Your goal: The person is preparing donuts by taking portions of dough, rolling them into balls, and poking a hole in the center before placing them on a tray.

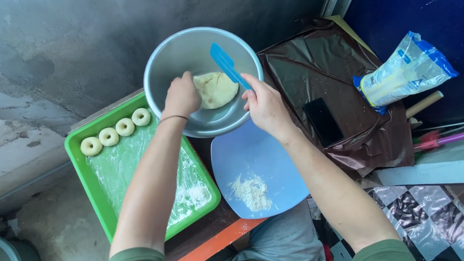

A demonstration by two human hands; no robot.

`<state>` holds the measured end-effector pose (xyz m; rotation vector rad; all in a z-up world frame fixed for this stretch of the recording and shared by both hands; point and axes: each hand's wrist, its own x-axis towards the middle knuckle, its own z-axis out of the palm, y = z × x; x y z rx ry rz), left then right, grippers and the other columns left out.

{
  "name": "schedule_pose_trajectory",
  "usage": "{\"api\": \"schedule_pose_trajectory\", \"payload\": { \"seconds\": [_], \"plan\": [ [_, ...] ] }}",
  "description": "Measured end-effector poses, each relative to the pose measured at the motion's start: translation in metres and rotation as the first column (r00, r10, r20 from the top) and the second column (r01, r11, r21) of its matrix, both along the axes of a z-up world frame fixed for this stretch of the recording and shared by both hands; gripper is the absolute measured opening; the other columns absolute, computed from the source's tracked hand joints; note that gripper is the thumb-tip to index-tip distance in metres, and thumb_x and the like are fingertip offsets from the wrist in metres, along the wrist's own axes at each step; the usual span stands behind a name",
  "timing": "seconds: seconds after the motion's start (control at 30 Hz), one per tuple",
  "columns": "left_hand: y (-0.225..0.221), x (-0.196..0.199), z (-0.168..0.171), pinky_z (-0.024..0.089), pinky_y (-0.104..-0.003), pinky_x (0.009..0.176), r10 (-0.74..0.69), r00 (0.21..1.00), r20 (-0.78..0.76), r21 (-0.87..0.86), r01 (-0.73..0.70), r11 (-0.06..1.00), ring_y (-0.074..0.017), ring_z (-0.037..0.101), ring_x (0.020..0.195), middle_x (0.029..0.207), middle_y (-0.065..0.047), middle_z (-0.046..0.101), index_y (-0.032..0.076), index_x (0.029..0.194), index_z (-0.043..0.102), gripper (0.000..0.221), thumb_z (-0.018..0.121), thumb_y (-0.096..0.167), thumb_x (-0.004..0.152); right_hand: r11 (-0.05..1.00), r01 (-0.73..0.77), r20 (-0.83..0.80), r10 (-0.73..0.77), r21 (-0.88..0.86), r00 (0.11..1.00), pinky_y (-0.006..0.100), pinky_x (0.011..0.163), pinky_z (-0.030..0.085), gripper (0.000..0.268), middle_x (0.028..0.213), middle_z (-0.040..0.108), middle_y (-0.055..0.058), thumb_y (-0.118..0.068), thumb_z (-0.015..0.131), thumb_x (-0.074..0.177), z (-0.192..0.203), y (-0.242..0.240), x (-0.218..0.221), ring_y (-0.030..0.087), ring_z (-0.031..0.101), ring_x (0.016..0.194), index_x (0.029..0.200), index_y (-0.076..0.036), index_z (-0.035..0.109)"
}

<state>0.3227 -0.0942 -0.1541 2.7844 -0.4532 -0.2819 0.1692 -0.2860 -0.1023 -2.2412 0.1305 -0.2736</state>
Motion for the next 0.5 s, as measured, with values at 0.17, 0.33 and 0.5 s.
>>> {"api": "schedule_pose_trajectory", "payload": {
  "seconds": [0.17, 0.33, 0.5],
  "plan": [
    [-0.002, -0.025, 0.098, 0.066, -0.043, 0.068, -0.140, 0.984, -0.107, -0.532, 0.062, 0.844, -0.0308, 0.074, 0.064, 0.101, -0.030, 0.058, 0.000, 0.126, 0.067, 0.047, 0.047, -0.005, 0.084, 0.992, 0.053, -0.041, -0.048, 0.117, 0.998, 0.038, 0.077, 0.059, 0.044, 0.078, 0.067, 0.001, -0.012, 0.046, 0.099, 0.013, 0.007, 0.005, 0.017, 0.072, 0.066, 0.142, -0.018, 0.054],
    [-0.006, -0.026, 0.109, 0.058, -0.045, 0.088, -0.172, 0.985, -0.028, -0.369, 0.149, 0.917, -0.0400, 0.068, 0.107, 0.108, -0.021, 0.063, 0.013, 0.125, 0.072, 0.041, 0.065, 0.003, 0.086, 0.962, 0.123, -0.170, -0.083, 0.242, 0.982, 0.040, 0.080, 0.054, 0.054, 0.072, 0.057, -0.001, -0.027, 0.060, 0.091, 0.009, 0.023, 0.028, 0.020, 0.067, 0.076, 0.143, -0.024, 0.048],
    [-0.004, -0.034, 0.131, 0.056, -0.048, 0.091, -0.151, 0.981, -0.118, -0.473, 0.078, 0.878, -0.0378, 0.068, 0.110, 0.111, -0.019, 0.071, 0.015, 0.126, 0.068, 0.046, 0.070, 0.014, 0.080, 0.939, -0.009, -0.207, 0.085, 0.345, 0.975, 0.034, 0.096, 0.053, 0.086, 0.085, 0.056, -0.004, -0.045, 0.090, 0.074, 0.025, 0.039, 0.057, 0.011, 0.065, 0.095, 0.149, -0.028, 0.050]
  ]
}}
